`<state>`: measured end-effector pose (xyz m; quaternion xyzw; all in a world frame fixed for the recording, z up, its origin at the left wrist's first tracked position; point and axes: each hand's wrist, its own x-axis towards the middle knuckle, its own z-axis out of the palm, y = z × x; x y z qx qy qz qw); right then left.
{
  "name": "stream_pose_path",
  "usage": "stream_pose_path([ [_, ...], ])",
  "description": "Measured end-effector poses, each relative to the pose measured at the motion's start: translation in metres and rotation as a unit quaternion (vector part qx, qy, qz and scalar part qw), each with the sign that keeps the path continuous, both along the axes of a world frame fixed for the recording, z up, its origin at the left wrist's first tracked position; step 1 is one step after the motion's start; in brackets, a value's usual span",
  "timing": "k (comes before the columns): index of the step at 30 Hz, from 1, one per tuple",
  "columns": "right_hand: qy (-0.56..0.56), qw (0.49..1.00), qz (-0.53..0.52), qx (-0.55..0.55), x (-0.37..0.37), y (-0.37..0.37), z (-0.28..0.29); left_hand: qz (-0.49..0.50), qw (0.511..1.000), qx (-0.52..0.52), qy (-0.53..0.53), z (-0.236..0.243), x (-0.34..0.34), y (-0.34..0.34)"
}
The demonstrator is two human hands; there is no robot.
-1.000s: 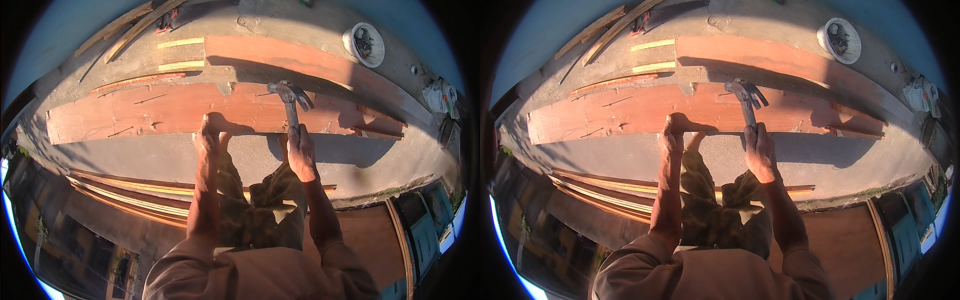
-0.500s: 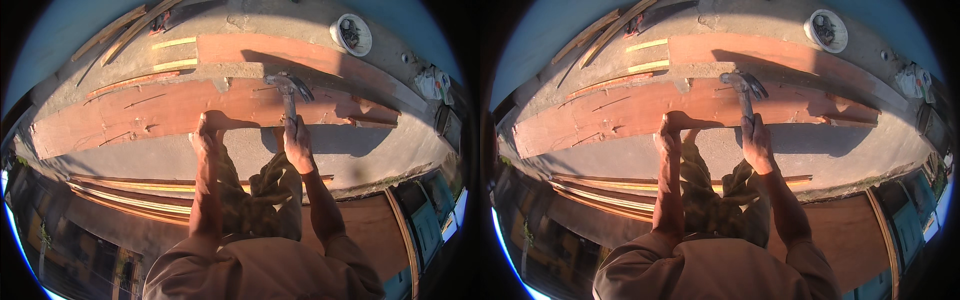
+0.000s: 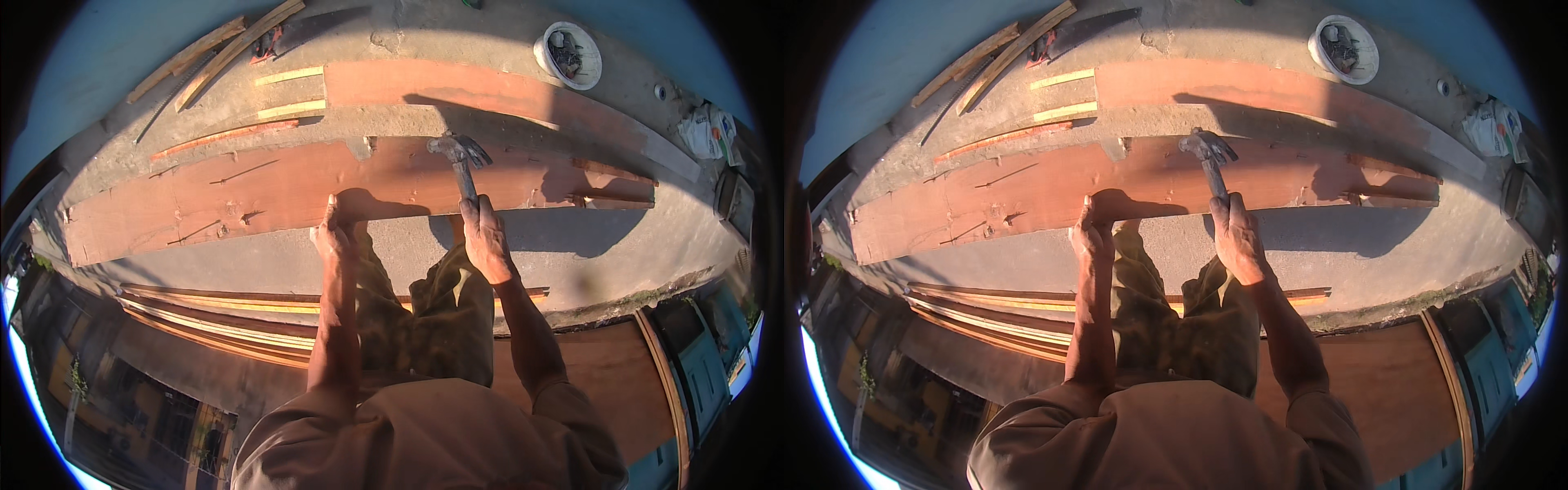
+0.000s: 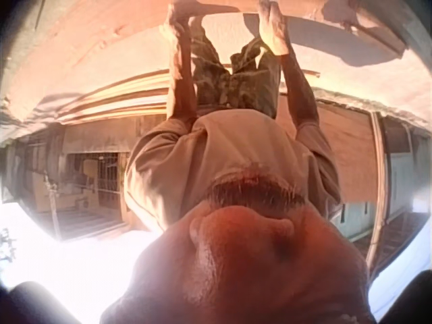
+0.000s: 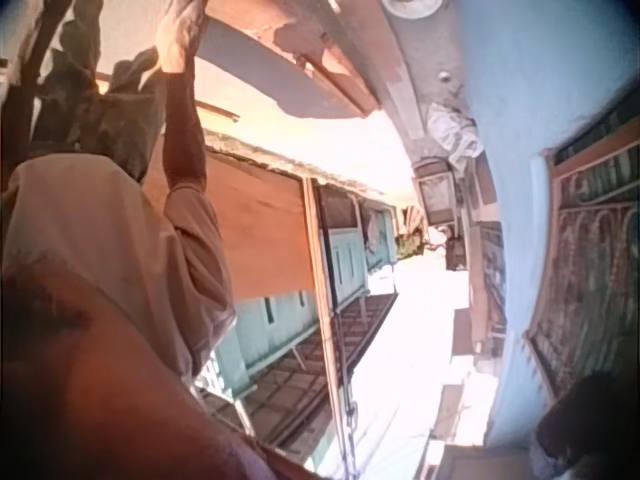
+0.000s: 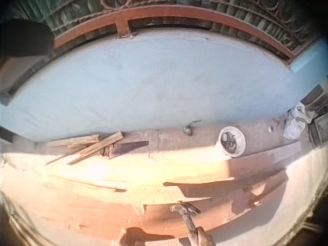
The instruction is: The person measures a wooden plank with a tape measure, marks it, and saws it by hand. They then use a hammer to drive nails into the cut piece and other planks on the ground.
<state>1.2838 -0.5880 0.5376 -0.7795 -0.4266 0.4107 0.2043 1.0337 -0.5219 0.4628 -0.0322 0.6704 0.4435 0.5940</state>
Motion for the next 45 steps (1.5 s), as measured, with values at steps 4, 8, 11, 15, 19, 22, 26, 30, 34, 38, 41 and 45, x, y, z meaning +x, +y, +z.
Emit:
stream_pose_path([
  [4, 0.098, 0.982, -0.159, 0.035, 0.000, -0.005, 0.013, 0.001, 1.000, 0.006, 0.001, 0.011, 0.002, -0.002],
  [8, 0.068, 0.992, -0.100, 0.034, -0.006, 0.000, 0.026, -0.023, 1.000, 0.000, -0.014, 0.017, 0.004, 0.002],
  [11, 0.094, 0.989, -0.069, -0.089, -0.004, 0.007, 0.026, 0.008, 1.000, -0.019, 0.003, 0.017, 0.007, 0.006],
  [15, 0.064, 0.981, -0.135, -0.127, 0.001, 0.015, 0.038, 0.020, 1.000, -0.018, -0.003, 0.020, 0.009, 0.006],
  [19, 0.052, 0.995, -0.029, -0.085, 0.004, 0.017, 0.042, -0.023, 0.998, 0.048, -0.034, 0.025, 0.011, 0.005],
  [22, 0.022, 0.986, -0.076, -0.146, 0.000, 0.016, 0.039, -0.024, 0.999, 0.038, -0.018, 0.030, 0.012, 0.008],
  [26, 0.032, 0.991, -0.131, 0.026, -0.006, 0.000, 0.024, -0.039, 0.999, 0.024, -0.008, 0.033, 0.011, 0.008],
  [30, 0.055, 0.995, -0.085, -0.017, -0.015, -0.024, -0.006, -0.047, 0.997, 0.044, -0.050, 0.032, 0.007, 0.002],
  [34, 0.316, 0.833, -0.450, -0.058, -0.031, -0.032, -0.029, -0.028, 0.999, 0.022, -0.015, 0.032, 0.005, 0.002],
  [38, -0.025, 0.990, -0.134, -0.032, -0.041, -0.023, -0.027, -0.053, 0.997, 0.050, -0.024, 0.037, 0.011, 0.004],
  [41, 0.021, 0.983, -0.172, -0.061, -0.041, -0.025, -0.013, -0.088, 0.993, 0.075, -0.033, 0.046, 0.013, 0.006],
  [45, 0.039, 0.975, -0.214, -0.033, -0.047, -0.037, -0.012, -0.134, 0.986, 0.078, -0.063, 0.052, 0.012, 0.008],
])
